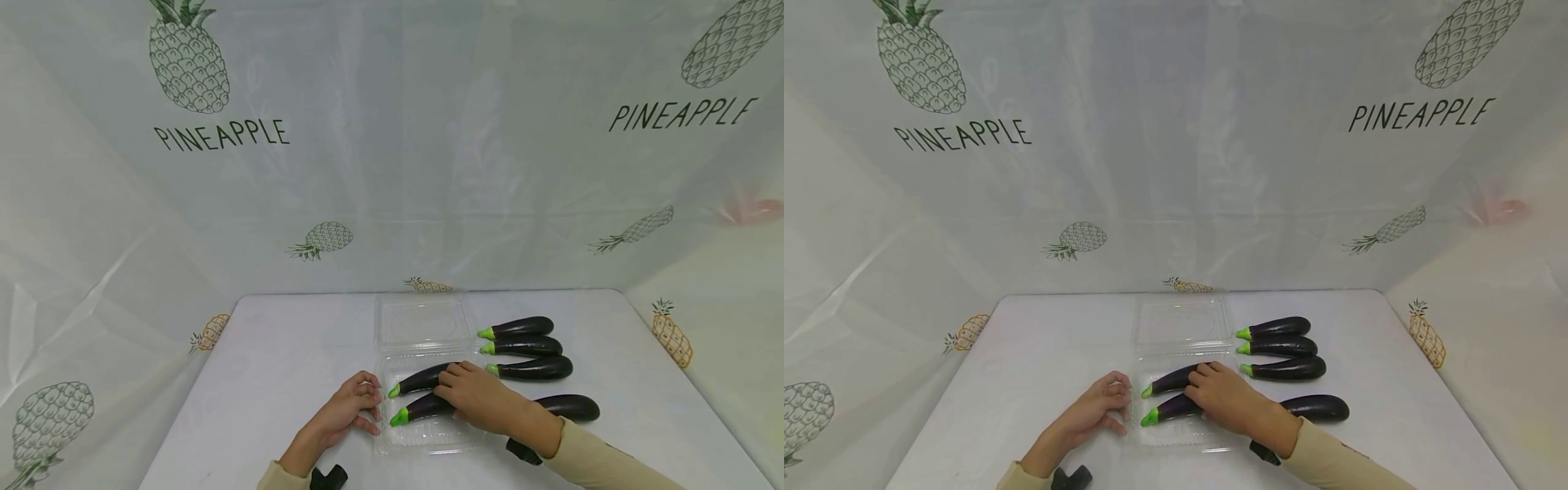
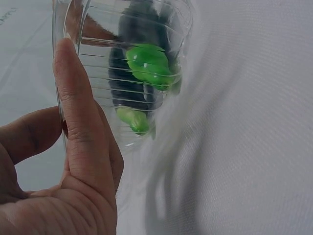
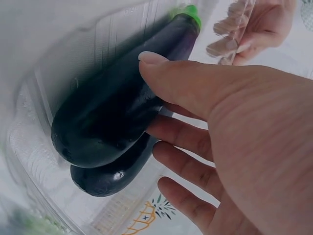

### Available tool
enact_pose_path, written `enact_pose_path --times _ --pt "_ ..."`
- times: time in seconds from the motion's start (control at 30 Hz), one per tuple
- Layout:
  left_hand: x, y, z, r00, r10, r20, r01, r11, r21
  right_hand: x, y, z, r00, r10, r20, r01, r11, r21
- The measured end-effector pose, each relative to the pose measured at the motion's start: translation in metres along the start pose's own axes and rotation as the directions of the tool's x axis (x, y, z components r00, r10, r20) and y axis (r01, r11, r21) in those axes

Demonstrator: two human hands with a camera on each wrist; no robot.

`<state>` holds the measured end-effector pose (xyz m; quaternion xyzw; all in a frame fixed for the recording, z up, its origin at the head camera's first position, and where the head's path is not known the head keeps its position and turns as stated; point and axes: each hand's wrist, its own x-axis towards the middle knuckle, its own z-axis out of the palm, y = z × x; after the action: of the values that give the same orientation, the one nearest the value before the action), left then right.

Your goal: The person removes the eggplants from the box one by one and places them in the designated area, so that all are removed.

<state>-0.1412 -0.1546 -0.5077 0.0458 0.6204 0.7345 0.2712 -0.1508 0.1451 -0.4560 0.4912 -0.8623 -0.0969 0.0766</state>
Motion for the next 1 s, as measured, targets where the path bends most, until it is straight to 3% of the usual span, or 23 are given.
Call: enact_pose_path --times 0.5,0.8,1.0 --pt "0.001 -0.002 -0.001 1.000 -0.002 -0.009 0.002 1.000 0.005 0.001 -0.003 -0.001 0.996 0.024 0.085 -0.025 1.000 0.011" --pt "0.001 -0.002 -0.002 1.000 -0.001 -0.005 0.001 1.000 0.009 -0.007 0.003 -0.012 0.999 0.031 0.027 -0.032 0.999 0.012" --pt "0.001 -0.001 -0.002 1.000 0.000 -0.009 0.000 1.000 0.012 -0.015 0.011 -0.028 0.996 0.059 -0.063 -0.059 0.998 0.005"
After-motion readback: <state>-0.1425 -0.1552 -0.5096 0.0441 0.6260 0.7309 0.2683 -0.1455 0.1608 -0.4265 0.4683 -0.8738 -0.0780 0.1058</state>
